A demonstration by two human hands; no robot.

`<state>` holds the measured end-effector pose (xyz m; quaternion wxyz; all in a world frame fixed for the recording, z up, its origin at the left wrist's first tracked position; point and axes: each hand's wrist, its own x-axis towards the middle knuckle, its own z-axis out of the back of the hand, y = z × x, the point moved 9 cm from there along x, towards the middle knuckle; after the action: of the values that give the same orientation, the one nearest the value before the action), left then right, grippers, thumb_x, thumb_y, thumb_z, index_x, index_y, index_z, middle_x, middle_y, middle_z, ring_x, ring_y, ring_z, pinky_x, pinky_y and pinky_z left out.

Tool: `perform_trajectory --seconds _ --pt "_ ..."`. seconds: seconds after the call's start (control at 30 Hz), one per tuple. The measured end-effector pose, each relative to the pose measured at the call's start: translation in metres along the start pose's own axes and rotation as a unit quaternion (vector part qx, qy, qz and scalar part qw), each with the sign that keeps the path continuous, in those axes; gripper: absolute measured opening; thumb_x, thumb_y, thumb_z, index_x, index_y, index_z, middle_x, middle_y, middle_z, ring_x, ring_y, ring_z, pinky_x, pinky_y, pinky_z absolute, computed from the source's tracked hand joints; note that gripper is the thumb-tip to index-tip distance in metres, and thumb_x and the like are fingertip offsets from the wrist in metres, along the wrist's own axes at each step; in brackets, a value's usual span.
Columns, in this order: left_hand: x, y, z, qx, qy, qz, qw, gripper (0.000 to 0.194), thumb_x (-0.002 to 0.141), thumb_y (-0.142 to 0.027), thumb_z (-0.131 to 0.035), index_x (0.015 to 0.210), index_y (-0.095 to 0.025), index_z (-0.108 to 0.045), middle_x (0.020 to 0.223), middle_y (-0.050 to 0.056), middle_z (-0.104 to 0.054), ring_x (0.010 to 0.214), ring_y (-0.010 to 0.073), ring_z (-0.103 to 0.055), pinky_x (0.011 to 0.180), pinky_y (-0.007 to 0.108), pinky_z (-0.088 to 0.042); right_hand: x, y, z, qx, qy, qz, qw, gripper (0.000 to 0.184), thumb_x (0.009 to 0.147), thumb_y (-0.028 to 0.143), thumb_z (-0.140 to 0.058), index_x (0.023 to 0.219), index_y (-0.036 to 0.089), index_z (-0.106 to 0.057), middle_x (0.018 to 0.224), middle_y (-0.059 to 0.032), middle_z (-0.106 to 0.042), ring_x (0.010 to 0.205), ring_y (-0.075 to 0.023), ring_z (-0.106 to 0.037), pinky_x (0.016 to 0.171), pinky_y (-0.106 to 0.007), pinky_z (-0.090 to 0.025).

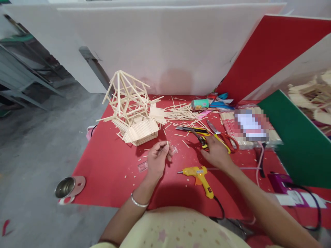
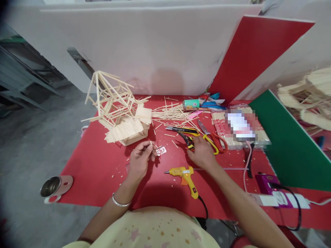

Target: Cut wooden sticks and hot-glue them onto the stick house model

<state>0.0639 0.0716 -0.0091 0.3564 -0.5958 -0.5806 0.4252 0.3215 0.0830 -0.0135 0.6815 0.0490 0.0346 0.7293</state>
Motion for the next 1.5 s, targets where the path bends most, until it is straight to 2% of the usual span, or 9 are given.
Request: perform_trajectory --seconds 0.1,0.23,0.4,0.63,0.83,1.03,1.3,1.4,1.5 --pt "0.000 -0.004 -0.007 0.023 0.008 -0.009 1.000 0.030 0.086 -0.042 -0.073 0.100 -0.016 -0.067 0.069 0.001 -0.070 0.048 0.0088 -0.057 0.048 0.022 -0.048 -0.009 0.022 0.013 0.083 0.000 0.025 0.996 0.044 0.085 0.032 -0.052 0.124 0.011 -0.055 0.102 -0.0144 -0.068 0.092 -0.0299 -0.062 0.084 -0.040 -0.044" --pt "-0.004 -0.013 -0.016 0.060 0.006 -0.016 0.998 0.028 0.086 -0.041 -0.072 0.100 -0.016 -0.067 0.069 0.002 -0.072 0.049 0.0112 -0.060 0.050 0.023 -0.050 -0.018 0.064 0.029 0.090 -0.001 0.078 0.993 0.053 0.084 0.032 -0.056 0.132 0.009 -0.052 0.123 -0.0196 -0.063 0.110 -0.0343 -0.058 0.096 -0.045 -0.041" --pt "-0.008 -0.022 -0.019 0.108 -0.003 -0.039 0.993 0.019 0.088 -0.035 -0.071 0.095 -0.017 -0.070 0.072 0.003 -0.074 0.053 0.0124 -0.062 0.053 0.023 -0.051 -0.017 0.085 0.033 0.091 0.020 0.079 0.993 0.060 0.081 0.030 -0.060 0.136 0.009 -0.050 0.125 -0.0201 -0.061 0.113 -0.0339 -0.056 0.098 -0.045 -0.041" --pt "-0.009 -0.018 -0.020 0.139 0.005 -0.046 0.989 0.017 0.090 -0.035 -0.067 0.094 -0.019 -0.072 0.076 0.003 -0.074 0.055 0.0136 -0.064 0.054 0.024 -0.052 -0.019 0.092 0.034 0.083 0.035 0.071 0.993 0.062 0.081 0.030 -0.060 0.139 0.010 -0.049 0.126 -0.0200 -0.060 0.113 -0.0338 -0.056 0.097 -0.044 -0.042" --pt "-0.009 -0.019 -0.019 0.146 0.004 -0.046 0.988 0.013 0.088 -0.032 -0.068 0.089 -0.019 -0.073 0.071 0.002 -0.072 0.054 0.0137 -0.062 0.053 0.024 -0.051 -0.021 0.093 0.033 0.064 0.033 0.075 0.995 0.058 0.081 0.030 -0.062 0.134 0.011 -0.052 0.123 -0.0198 -0.060 0.110 -0.0334 -0.056 0.095 -0.043 -0.042" --pt "-0.009 -0.019 -0.017 0.128 -0.009 -0.037 0.991 0.014 0.085 -0.033 -0.070 0.081 -0.019 -0.070 0.069 0.003 -0.072 0.052 0.0134 -0.061 0.051 0.024 -0.049 -0.022 0.098 0.031 0.104 0.043 0.090 0.990 0.054 0.083 0.027 -0.057 0.134 0.011 -0.051 0.123 -0.0196 -0.061 0.109 -0.0326 -0.057 0.092 -0.042 -0.043" --pt "-0.009 -0.020 -0.019 0.150 -0.004 -0.054 0.987 0.013 0.088 -0.031 -0.067 0.083 -0.019 -0.071 0.067 0.002 -0.070 0.053 0.0134 -0.061 0.052 0.024 -0.050 -0.022 0.098 0.032 0.061 0.045 0.083 0.994 0.056 0.084 0.031 -0.058 0.135 0.008 -0.050 0.121 -0.0201 -0.061 0.108 -0.0342 -0.057 0.092 -0.043 -0.041" --pt "-0.010 -0.021 -0.018 0.160 -0.007 -0.061 0.985 0.013 0.087 -0.029 -0.067 0.078 -0.019 -0.069 0.066 0.001 -0.069 0.053 0.0136 -0.061 0.052 0.024 -0.050 -0.022 0.098 0.031 0.056 0.050 0.085 0.994 0.052 0.085 0.031 -0.057 0.132 0.009 -0.051 0.116 -0.0188 -0.064 0.104 -0.0325 -0.058 0.089 -0.040 -0.041" --pt "-0.010 -0.017 -0.018 0.158 -0.010 -0.049 0.986 0.014 0.085 -0.030 -0.068 0.075 -0.020 -0.068 0.065 0.001 -0.069 0.053 0.0140 -0.062 0.052 0.024 -0.051 -0.022 0.097 0.027 0.067 0.055 0.093 0.992 0.040 0.084 0.030 -0.056 0.120 0.012 -0.055 0.109 -0.0164 -0.066 0.099 -0.0301 -0.060 0.085 -0.037 -0.040"
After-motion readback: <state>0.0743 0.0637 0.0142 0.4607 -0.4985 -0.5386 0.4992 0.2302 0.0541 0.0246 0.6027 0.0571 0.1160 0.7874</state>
